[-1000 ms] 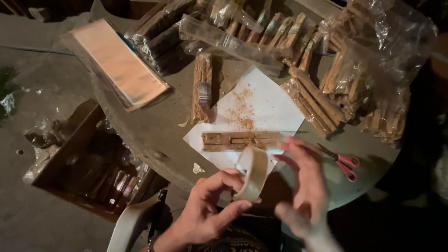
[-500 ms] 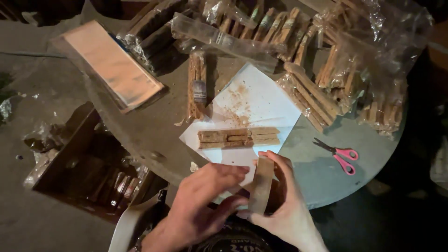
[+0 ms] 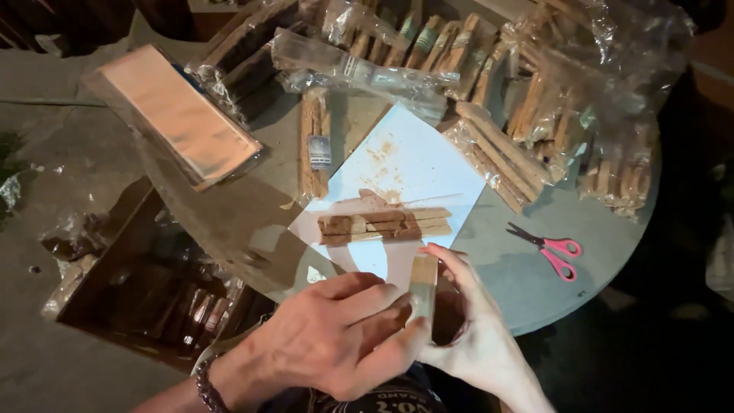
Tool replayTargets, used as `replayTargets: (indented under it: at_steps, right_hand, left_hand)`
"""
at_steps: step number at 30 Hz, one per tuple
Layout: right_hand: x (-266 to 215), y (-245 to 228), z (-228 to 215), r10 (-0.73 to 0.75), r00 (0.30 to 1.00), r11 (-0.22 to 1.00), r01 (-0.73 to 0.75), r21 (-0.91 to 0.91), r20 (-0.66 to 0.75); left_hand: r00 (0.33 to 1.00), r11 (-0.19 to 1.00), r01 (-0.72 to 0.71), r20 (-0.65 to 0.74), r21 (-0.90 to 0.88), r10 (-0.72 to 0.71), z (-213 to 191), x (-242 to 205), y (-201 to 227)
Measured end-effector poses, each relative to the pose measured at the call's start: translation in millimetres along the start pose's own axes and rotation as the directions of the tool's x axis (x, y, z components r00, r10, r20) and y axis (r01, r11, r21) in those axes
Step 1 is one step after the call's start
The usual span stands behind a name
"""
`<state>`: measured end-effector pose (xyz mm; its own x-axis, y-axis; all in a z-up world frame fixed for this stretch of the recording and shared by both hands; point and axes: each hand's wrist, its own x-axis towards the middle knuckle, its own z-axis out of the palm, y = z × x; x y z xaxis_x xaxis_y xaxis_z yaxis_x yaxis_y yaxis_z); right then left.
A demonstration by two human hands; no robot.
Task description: The person is packaging small wooden sticks by bundling them together with tape and then sliding the bundles into individual plastic sleeves.
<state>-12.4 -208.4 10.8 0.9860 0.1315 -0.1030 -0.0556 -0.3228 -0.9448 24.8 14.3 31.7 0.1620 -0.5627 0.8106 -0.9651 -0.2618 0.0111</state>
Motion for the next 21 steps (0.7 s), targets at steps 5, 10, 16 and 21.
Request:
replayTargets:
  at_steps: [5,10,16,21]
  right_hand:
    - [-0.3,5.0,-2.5,0.007,0.999,1.0,-0.007,0.026,0.034]
    - [-3.6,16.6,-5.2,0.003,0.999,0.982,0.003,-0.191,0.034]
    - [-5.3,19.1,-3.5,0.002,0.999,0.999,0.0,-0.039,0.039]
    - [-5.2,22.6,-5.7,-0.059,0.996,0.998,0.06,-0.013,0.061]
  left_hand:
    - [0.999,0.999,-0.042,0.033,-0.006,0.042,-3.9,18.5,-5.1]
    - [0.85,0.726,0.526,0.234,-0.444,-0.472,14.9,2.9,-6.7]
    - [0.521,0.125,0.637,0.305,-0.761,-0.797,11.8,21.0,-5.5]
    - [0.605,0.339,0.657,0.202,-0.673,-0.77,10.8,9.8,-7.2]
